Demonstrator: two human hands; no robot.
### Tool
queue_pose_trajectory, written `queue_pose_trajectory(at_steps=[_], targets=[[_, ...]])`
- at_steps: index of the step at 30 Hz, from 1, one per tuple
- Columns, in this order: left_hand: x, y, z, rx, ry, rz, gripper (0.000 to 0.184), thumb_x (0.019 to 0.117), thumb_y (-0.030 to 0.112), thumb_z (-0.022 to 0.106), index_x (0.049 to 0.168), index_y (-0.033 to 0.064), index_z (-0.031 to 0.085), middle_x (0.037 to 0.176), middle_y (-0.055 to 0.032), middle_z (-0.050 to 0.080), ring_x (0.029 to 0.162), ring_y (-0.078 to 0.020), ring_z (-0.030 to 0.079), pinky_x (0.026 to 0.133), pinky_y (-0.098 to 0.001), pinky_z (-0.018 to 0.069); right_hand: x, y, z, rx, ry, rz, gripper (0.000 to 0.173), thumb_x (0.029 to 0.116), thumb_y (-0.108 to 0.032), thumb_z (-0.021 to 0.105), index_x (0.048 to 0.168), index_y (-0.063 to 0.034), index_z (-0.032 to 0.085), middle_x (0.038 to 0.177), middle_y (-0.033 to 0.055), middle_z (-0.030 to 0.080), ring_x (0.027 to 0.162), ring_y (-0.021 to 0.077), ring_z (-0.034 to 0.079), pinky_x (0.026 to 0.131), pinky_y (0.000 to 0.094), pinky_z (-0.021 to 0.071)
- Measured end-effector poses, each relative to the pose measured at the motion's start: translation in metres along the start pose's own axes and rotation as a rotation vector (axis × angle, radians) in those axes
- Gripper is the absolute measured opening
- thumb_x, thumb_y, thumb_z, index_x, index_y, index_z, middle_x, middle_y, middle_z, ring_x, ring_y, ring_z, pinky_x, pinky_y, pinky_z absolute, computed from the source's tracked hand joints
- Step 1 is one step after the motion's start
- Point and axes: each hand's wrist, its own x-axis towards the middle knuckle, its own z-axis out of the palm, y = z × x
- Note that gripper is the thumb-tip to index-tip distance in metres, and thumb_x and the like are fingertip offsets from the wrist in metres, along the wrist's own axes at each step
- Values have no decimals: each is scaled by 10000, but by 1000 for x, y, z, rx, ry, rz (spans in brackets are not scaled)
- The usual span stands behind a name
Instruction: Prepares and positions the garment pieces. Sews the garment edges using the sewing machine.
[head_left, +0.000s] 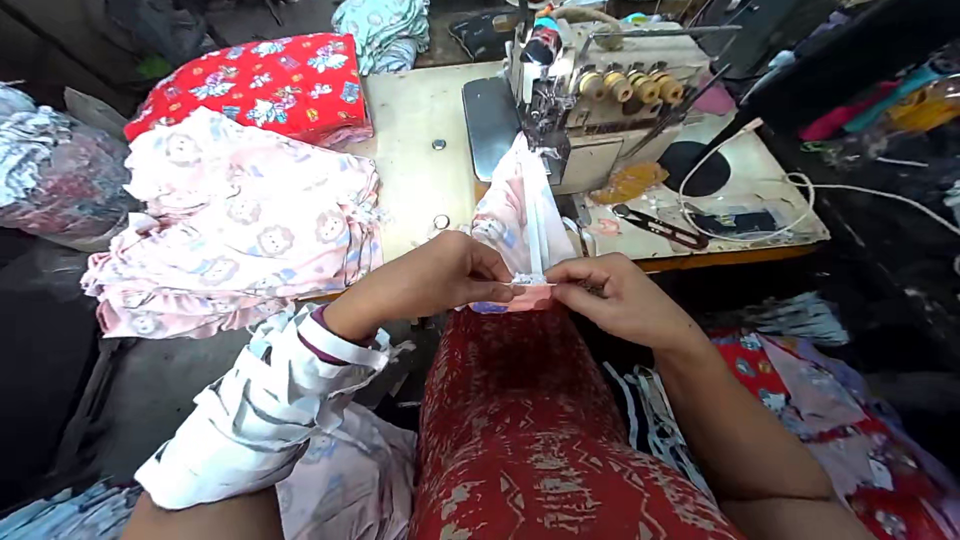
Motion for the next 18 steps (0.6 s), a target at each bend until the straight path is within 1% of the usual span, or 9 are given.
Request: queue_pose_trajectory(at_steps=[2,5,9,11,12,14,15,16,18], targets=[[1,5,6,74,-2,85,103,962,111,692,922,44,760,732,34,690,609,42,579,558,-117,467,3,-4,2,-47,-17,-44,209,984,-204,595,943,-60,741,813,-79,690,748,-105,601,677,92,498],[4,13,10,259,24,171,119,964,110,675,893,69,762,679,45,648,559,28,532,514,-142,426,2,-5,8,-125,15,-73,251,951,-328,700,851,-98,718,744,-79,648,705,-77,586,637,107,476],[8,23,11,379,53,232,110,950,115,684,876,75,754,667,29,640,568,-9,551,524,-180,437,-8,-1,7,-215,38,-116,211,935,-251,700,831,-71,733,761,-45,656,782,-13,600,815,178,480],[17,24,13,412,75,320,75,926,89,689,880,66,744,768,-4,680,668,-41,613,613,-193,491,-12,-1,6,-237,65,-136,209,940,-236,694,819,-69,729,773,-40,673,825,-5,619,947,217,463],[21,23,13,426,78,361,57,916,90,695,917,59,743,894,-43,694,756,-74,643,683,-206,523,-14,-1,5,-240,80,-144,211,940,-227,693,816,-62,730,768,-37,676,831,-6,622,1007,241,435],[30,20,12,445,29,389,186,940,139,692,1101,54,733,1215,-126,651,874,-112,662,758,-224,554,-18,0,1,-241,107,-166,216,943,-218,695,811,-51,733,769,-26,674,831,-2,622,1065,289,397],[34,18,12,451,-4,397,223,955,154,677,1144,51,734,1273,-144,642,919,-132,676,790,-245,563,-20,2,0,-245,120,-167,212,941,-219,695,820,-53,742,778,-21,679,839,4,627,1080,313,387],[39,14,12,459,-26,417,185,965,154,662,1085,47,752,1205,-135,677,943,-153,689,811,-266,565,-21,4,-1,-250,125,-154,202,942,-222,696,845,-55,755,802,-14,691,867,20,638,1105,347,375],[43,11,12,510,-38,427,134,966,126,646,928,56,754,972,-68,699,835,-133,674,725,-261,550,-23,9,-1,-252,130,-125,181,936,-202,692,910,-46,779,877,18,732,956,80,664,1131,425,351]])
